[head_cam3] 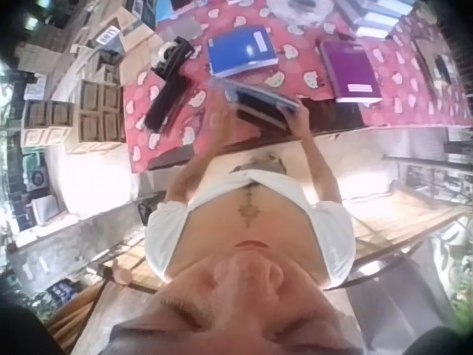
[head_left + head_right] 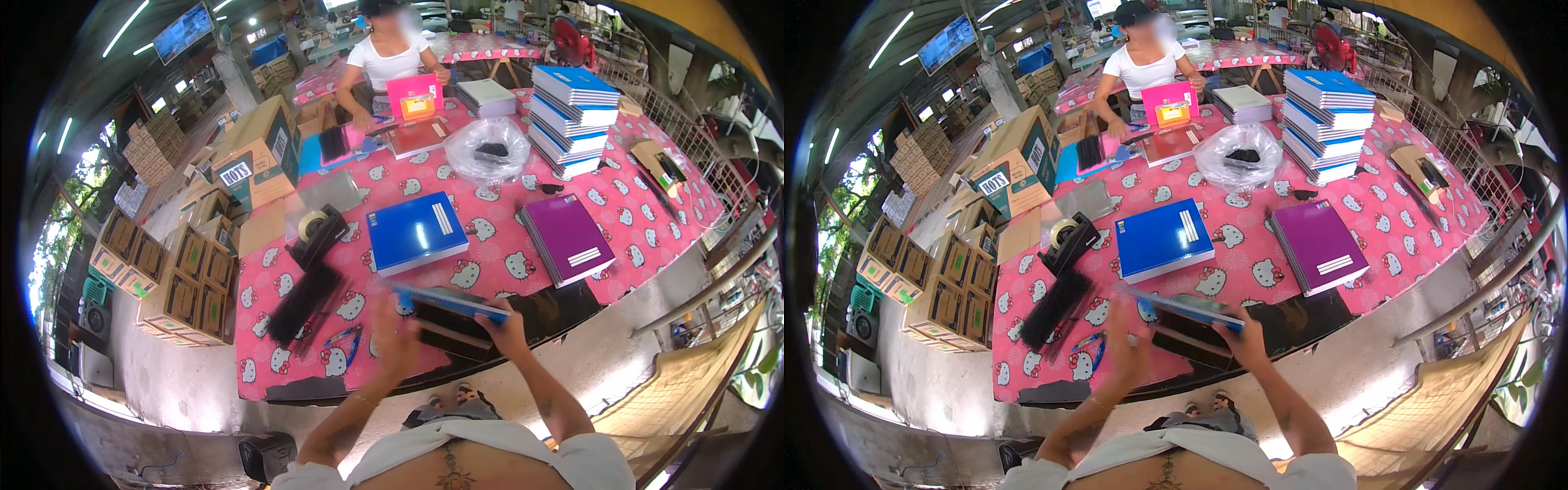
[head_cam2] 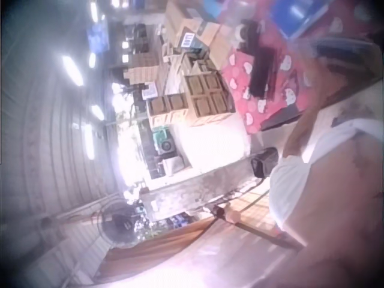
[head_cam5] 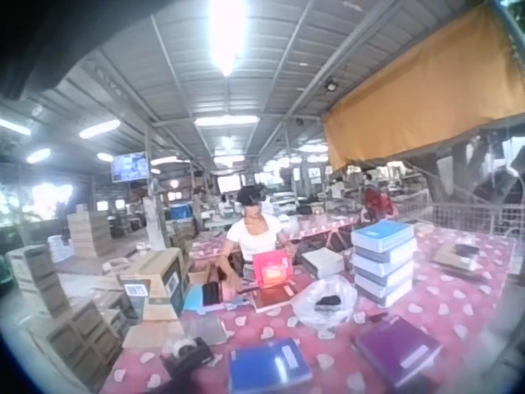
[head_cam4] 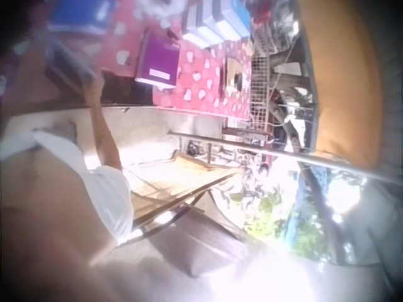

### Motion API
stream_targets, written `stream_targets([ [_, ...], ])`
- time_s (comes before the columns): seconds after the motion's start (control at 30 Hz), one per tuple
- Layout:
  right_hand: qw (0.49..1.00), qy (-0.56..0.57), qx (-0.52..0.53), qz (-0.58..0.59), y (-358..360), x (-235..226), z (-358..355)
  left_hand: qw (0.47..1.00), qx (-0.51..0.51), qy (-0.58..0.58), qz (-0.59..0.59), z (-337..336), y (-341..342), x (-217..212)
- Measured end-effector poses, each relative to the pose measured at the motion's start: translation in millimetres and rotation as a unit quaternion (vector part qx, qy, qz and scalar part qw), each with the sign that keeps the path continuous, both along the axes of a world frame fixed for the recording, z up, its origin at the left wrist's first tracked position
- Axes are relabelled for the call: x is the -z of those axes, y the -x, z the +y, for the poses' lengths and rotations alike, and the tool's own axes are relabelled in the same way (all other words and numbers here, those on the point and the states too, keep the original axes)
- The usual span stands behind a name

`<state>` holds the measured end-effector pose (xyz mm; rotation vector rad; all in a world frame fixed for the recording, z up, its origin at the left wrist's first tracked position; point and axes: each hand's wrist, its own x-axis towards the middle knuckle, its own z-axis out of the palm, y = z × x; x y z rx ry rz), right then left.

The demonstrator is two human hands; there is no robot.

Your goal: The person sorts various colored spiral notebooks by hand at a workstation, picking them up one by one and placing them onto different stacks based on their cover color.

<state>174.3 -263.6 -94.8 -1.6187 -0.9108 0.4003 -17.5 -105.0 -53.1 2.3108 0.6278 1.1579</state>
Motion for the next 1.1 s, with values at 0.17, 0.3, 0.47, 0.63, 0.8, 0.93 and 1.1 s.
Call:
stream_targets([
  [0.17, 0.992, -0.036, 0.098, -0.074, 107.4, 3.1, -19.7, 0.913, -0.137, 0.003, 0.385, 77.5, 128.3, 92.5],
  [0.3, 0.892, 0.022, -0.001, -0.451, 118.8, 14.6, 14.8, 0.922, -0.116, -0.12, 0.35, 80.6, 150.1, 109.8],
  [0.47, 0.881, 0.092, 0.057, -0.461, 108.1, -5.6, 66.4, 0.923, -0.08, 0.348, 0.143, 80.3, 143.9, 68.0],
  [0.63, 0.851, -0.032, 0.119, -0.511, 100.9, -97.6, 111.6, 0.76, 0.11, 0.636, -0.079, 31.0, 115.9, 19.8],
  [0.8, 0.879, 0.031, 0.04, -0.473, 78.6, -88.4, 124.8, 0.732, 0.173, 0.656, -0.058, 41.3, 85.5, -21.1],
  [0.93, 0.902, 0.041, 0.036, -0.428, 85.6, -93.1, 121.9, 0.703, 0.205, 0.677, -0.076, 48.5, 74.9, -39.3],
  [1.1, 0.907, 0.044, 0.036, -0.418, 87.8, -95.4, 121.1, 0.676, 0.224, 0.698, -0.073, 55.9, 71.2, -43.4],
])
